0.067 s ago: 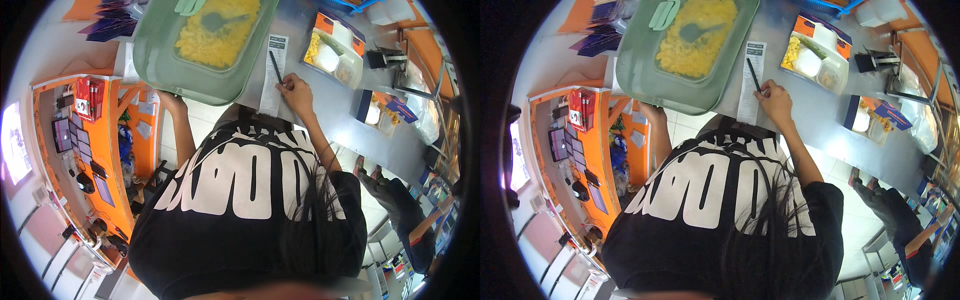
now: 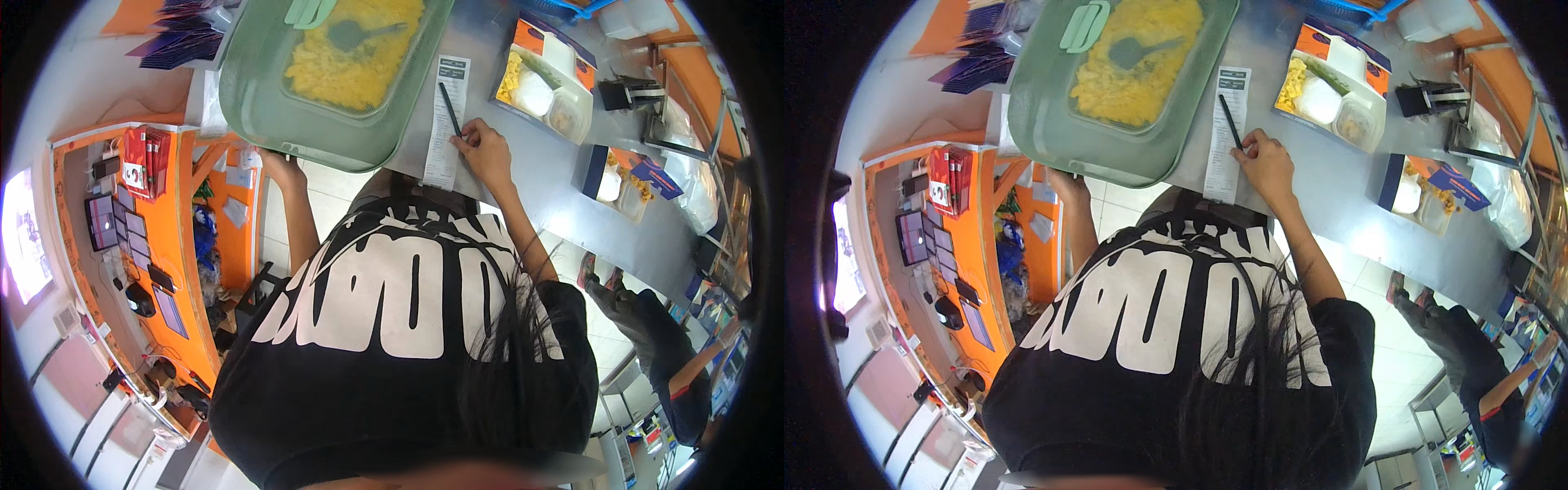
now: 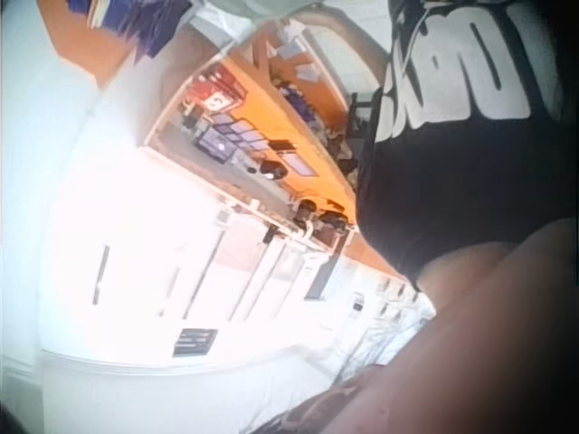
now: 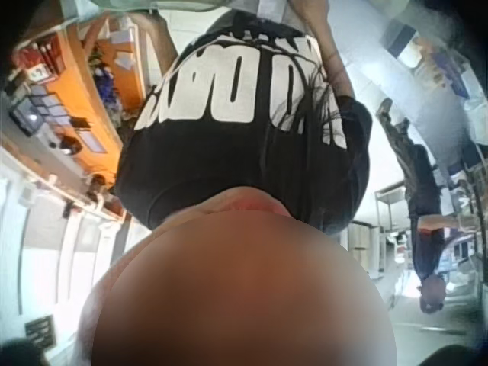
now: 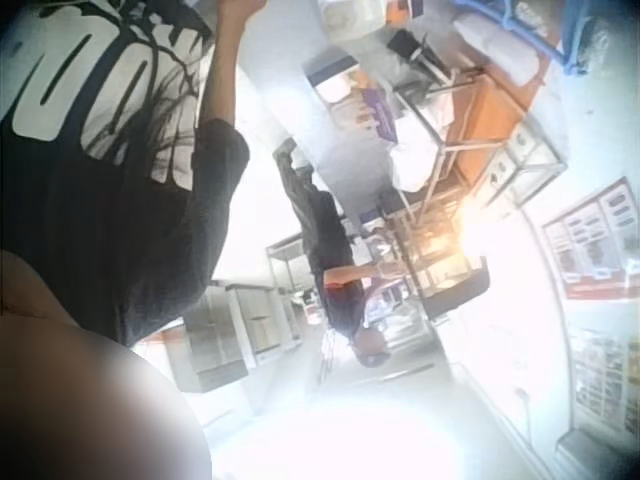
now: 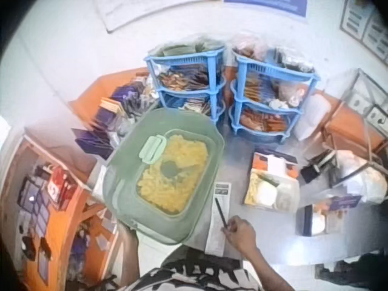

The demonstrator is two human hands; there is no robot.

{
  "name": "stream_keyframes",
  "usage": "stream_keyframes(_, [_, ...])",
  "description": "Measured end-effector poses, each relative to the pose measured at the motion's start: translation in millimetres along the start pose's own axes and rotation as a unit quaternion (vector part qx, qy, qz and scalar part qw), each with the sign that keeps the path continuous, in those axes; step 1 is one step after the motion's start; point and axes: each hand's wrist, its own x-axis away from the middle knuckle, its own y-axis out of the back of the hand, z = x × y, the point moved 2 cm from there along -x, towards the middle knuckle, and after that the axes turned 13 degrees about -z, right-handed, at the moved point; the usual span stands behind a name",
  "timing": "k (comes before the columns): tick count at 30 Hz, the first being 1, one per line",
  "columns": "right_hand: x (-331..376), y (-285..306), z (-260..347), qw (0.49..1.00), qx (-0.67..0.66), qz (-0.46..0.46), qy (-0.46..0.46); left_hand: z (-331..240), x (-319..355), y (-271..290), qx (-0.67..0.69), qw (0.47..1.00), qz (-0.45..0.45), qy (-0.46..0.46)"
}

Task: The person assembles food orders at a counter, using a receipt to guide the process. They place items into containers, add rice and other components, and pack the completed orders into boxes and plastic bags.

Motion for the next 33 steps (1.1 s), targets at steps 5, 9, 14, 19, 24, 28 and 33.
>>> stream_keyframes(5, [0, -2, -2, 1.0, -0.016, -0.011, -0.024, 6, -5, 29, -0.069, 0.997, -0.012, -0.034])
stream_keyframes(9, [4, -6, -4, 0.999, -0.026, -0.012, -0.044, -50, 43, 17, -0.126, 0.912, -0.146, -0.363])
stream_keyframes(14, [8, -12, -11, 0.998, -0.043, -0.04, -0.012, -15, 200, -62, -0.232, 0.691, 0.631, -0.266])
stream_keyframes(19, [16, 8, -23, 0.988, -0.1, -0.114, -0.031, 37, 200, -104, -0.238, 0.663, 0.547, -0.452])
stream_keyframes(24, [31, 10, -17, 0.911, -0.377, -0.136, -0.095, 46, 188, -103, -0.306, 0.657, 0.566, -0.392])
stream_keyframes(28, [18, -17, -7, 0.882, -0.435, -0.14, -0.114, 37, 195, -107, -0.326, 0.644, 0.549, -0.421])
stream_keyframes(33, [11, -28, -6, 0.949, -0.248, -0.177, -0.078, 40, 197, -109, -0.332, 0.646, 0.54, -0.425])
